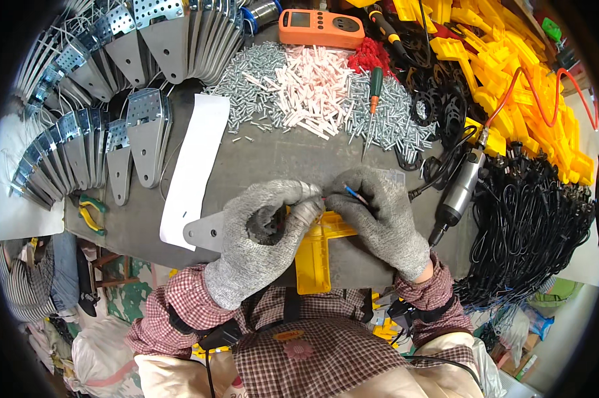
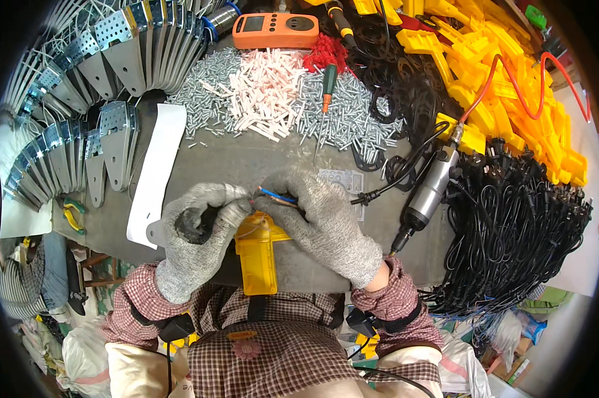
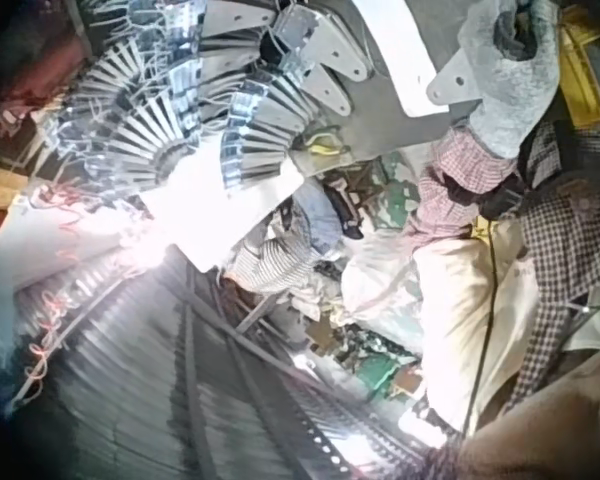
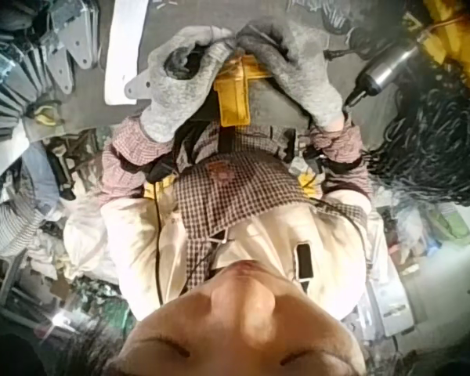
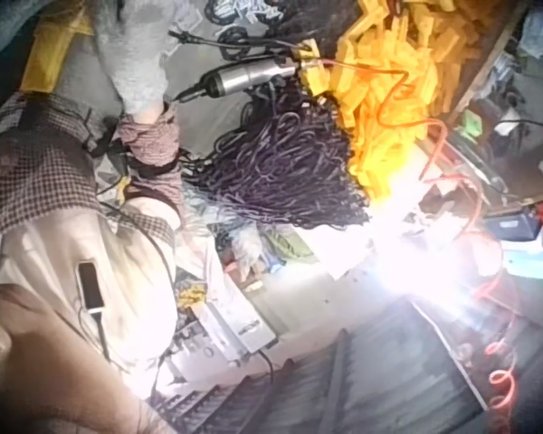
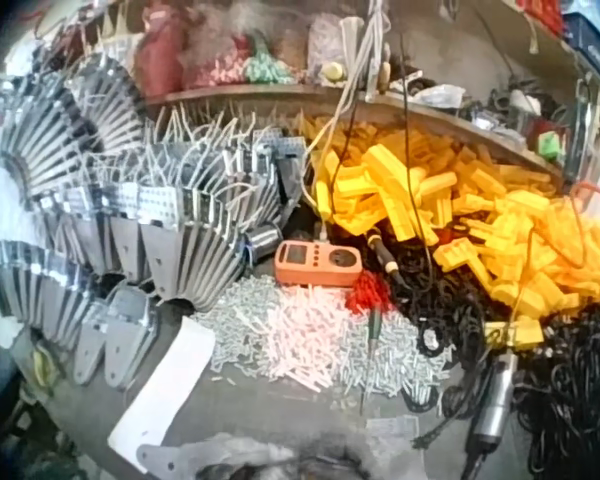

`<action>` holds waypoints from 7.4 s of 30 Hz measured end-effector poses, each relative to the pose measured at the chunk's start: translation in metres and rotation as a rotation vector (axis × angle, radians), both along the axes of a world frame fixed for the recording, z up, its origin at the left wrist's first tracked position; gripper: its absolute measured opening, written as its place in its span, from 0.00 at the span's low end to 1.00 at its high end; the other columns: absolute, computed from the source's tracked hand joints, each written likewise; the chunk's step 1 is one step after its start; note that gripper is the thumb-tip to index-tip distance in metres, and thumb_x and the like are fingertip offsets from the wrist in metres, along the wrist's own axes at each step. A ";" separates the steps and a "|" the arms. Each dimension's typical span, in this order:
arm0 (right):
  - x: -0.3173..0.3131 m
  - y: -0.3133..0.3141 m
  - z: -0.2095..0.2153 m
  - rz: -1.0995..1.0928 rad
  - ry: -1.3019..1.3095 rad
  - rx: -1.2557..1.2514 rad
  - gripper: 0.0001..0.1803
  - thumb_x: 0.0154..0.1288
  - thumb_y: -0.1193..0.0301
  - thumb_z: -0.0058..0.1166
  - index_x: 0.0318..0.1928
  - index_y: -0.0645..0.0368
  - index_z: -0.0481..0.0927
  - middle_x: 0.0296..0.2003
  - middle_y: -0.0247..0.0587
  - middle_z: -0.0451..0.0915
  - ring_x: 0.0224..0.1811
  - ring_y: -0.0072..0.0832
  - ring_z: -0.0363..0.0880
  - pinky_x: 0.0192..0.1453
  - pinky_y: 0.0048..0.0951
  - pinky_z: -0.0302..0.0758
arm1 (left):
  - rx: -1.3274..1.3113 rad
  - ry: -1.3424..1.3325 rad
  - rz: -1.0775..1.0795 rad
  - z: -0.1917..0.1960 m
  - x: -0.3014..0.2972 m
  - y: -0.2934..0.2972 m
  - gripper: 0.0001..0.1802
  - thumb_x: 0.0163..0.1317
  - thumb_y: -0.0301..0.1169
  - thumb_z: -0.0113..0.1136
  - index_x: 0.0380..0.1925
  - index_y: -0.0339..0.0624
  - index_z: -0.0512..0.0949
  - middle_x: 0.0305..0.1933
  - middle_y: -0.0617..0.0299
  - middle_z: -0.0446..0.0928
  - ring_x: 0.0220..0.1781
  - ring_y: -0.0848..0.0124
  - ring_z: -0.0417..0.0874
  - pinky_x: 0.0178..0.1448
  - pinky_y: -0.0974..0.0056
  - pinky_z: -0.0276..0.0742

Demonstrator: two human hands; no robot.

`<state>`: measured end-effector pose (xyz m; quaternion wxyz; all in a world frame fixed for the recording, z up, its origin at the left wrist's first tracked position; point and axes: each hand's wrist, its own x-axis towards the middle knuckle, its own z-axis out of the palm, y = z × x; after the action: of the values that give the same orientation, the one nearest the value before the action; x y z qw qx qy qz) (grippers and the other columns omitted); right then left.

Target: Assembling metal components into a yellow plastic housing using a pneumatic screwdriver and soldering iron.

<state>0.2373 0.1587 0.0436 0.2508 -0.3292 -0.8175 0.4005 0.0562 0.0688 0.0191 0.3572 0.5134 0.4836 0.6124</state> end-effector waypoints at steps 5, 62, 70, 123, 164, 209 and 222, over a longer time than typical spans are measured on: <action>0.015 -0.003 0.002 0.178 -0.113 0.063 0.07 0.65 0.74 0.63 0.42 0.61 0.83 0.39 0.43 0.84 0.37 0.30 0.84 0.40 0.30 0.79 | 0.164 0.421 0.112 0.005 -0.013 -0.026 0.18 0.56 0.13 0.67 0.46 0.39 0.77 0.44 0.56 0.81 0.46 0.66 0.83 0.47 0.61 0.80; -0.007 -0.002 0.018 0.054 -0.302 -0.187 0.14 0.65 0.67 0.65 0.48 0.61 0.84 0.31 0.40 0.83 0.36 0.25 0.82 0.42 0.29 0.77 | -0.064 0.655 0.057 0.009 0.002 -0.025 0.22 0.55 0.28 0.76 0.45 0.45 0.73 0.43 0.58 0.78 0.49 0.55 0.79 0.64 0.44 0.66; 0.004 -0.004 0.009 -0.062 0.127 -0.380 0.09 0.69 0.68 0.63 0.43 0.62 0.86 0.33 0.42 0.85 0.36 0.29 0.85 0.41 0.31 0.78 | -0.118 0.364 -0.035 0.023 0.005 -0.011 0.23 0.57 0.24 0.76 0.50 0.37 0.75 0.48 0.58 0.79 0.52 0.65 0.83 0.58 0.60 0.79; 0.003 0.008 -0.020 -0.049 0.174 -0.599 0.11 0.71 0.70 0.58 0.48 0.62 0.82 0.39 0.31 0.81 0.36 0.14 0.73 0.43 0.21 0.73 | -0.339 -0.060 -0.186 0.023 -0.013 0.013 0.10 0.66 0.16 0.62 0.46 0.32 0.79 0.48 0.56 0.83 0.52 0.70 0.85 0.60 0.65 0.80; -0.008 -0.007 -0.021 0.062 0.190 -0.271 0.11 0.63 0.78 0.60 0.46 0.60 0.80 0.36 0.37 0.78 0.31 0.22 0.71 0.36 0.26 0.72 | -0.169 0.228 -0.315 0.025 -0.036 0.013 0.18 0.65 0.28 0.68 0.50 0.41 0.71 0.43 0.64 0.77 0.48 0.73 0.81 0.64 0.60 0.75; 0.008 -0.006 0.003 0.120 -0.214 0.348 0.14 0.59 0.75 0.67 0.47 0.58 0.82 0.39 0.41 0.81 0.38 0.40 0.85 0.40 0.35 0.82 | -0.065 0.497 -0.319 0.015 -0.030 0.031 0.20 0.59 0.17 0.61 0.53 0.36 0.77 0.61 0.52 0.74 0.60 0.60 0.81 0.68 0.54 0.75; 0.003 0.009 -0.013 -0.035 0.077 -0.640 0.07 0.73 0.72 0.55 0.45 0.63 0.79 0.38 0.35 0.81 0.41 0.21 0.78 0.47 0.26 0.76 | 0.197 0.817 -0.173 0.035 -0.073 0.005 0.16 0.57 0.23 0.63 0.47 0.42 0.84 0.36 0.63 0.81 0.38 0.64 0.80 0.51 0.55 0.75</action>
<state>0.2407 0.1679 0.0305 0.1721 -0.3898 -0.6344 0.6450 -0.0171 0.0734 0.0546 0.1359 0.7840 0.4798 0.3697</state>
